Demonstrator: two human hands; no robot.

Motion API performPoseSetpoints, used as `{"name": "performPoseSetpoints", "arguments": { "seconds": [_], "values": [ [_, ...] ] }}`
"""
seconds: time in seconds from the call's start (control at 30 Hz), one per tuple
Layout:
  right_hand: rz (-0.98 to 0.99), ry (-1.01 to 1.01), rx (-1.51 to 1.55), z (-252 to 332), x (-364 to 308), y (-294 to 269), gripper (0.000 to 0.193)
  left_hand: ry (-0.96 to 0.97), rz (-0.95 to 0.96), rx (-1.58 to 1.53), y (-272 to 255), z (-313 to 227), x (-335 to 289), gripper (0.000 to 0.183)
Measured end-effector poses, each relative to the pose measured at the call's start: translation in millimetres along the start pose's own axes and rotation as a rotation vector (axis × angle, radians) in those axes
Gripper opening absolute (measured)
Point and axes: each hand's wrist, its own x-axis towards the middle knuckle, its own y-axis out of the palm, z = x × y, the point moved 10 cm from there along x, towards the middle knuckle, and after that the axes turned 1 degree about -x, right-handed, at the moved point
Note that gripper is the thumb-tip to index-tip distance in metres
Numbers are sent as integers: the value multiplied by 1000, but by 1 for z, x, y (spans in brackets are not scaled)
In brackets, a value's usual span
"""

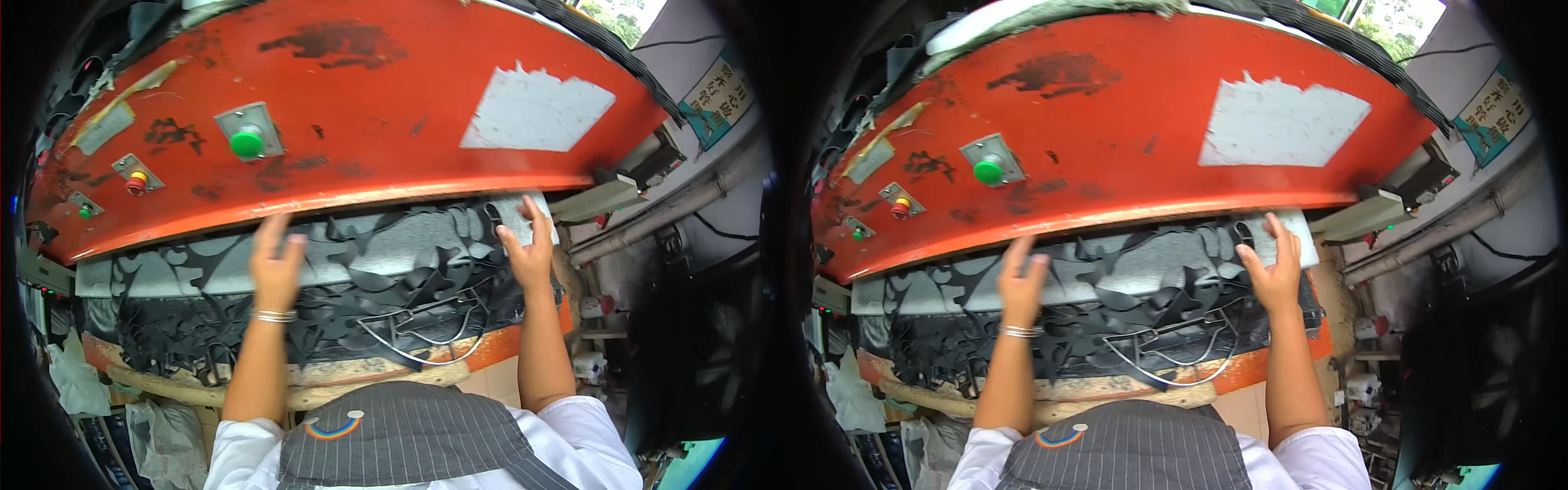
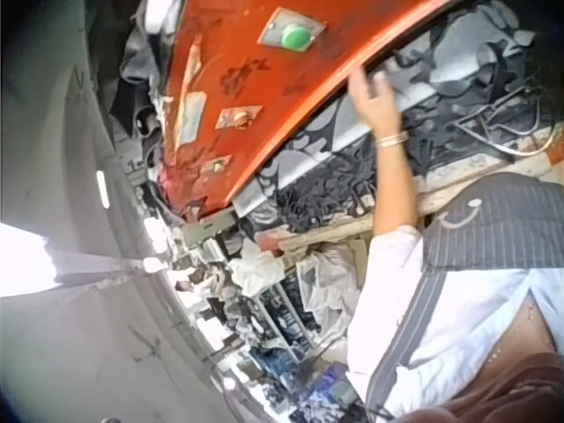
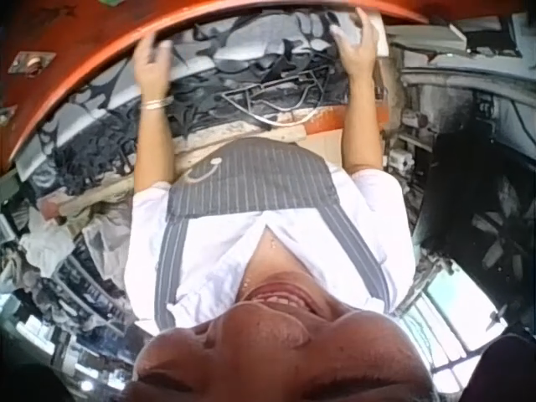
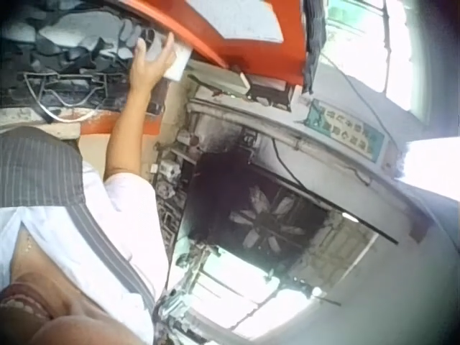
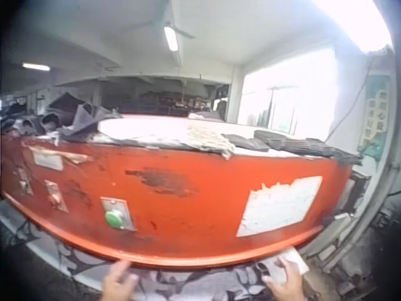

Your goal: Cutting shoe components from a sheet of material using a manual die press machine.

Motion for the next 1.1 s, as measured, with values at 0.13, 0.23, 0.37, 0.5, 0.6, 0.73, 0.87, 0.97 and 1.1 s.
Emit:
{"name": "performPoseSetpoints", "arguments": {
  "seconds": [0.13, 0.23, 0.37, 0.5, 0.6, 0.73, 0.87, 0.97, 1.1],
  "values": [
    [291, -132, 280, 128, -4, 85, 62, -155, -519, 219, -215, 94, 32, 58],
    [370, -310, 397, 249, 11, 134, 63, -124, -897, 391, -371, 114, 42, 83],
    [142, -506, 556, 352, 41, 152, 45, -1, -901, 700, -529, 88, 61, 66],
    [216, -331, 406, 312, 36, 168, 33, -152, -568, 205, -467, 104, 35, 52],
    [424, -287, 282, 274, -14, 156, 32, -193, -249, 387, -356, 63, -7, 42],
    [990, -298, 51, 234, -134, 162, 39, -433, 176, 218, -150, -25, -108, 14],
    [803, -392, 21, 224, -191, 137, 38, -55, 416, 443, -50, -72, -164, 18],
    [679, -381, 30, 224, -192, 127, 36, -44, 335, 500, -43, -74, -173, 15],
    [657, -374, 0, 211, -204, 135, 34, -27, 326, 476, -36, -57, -176, 12]
  ]
}}
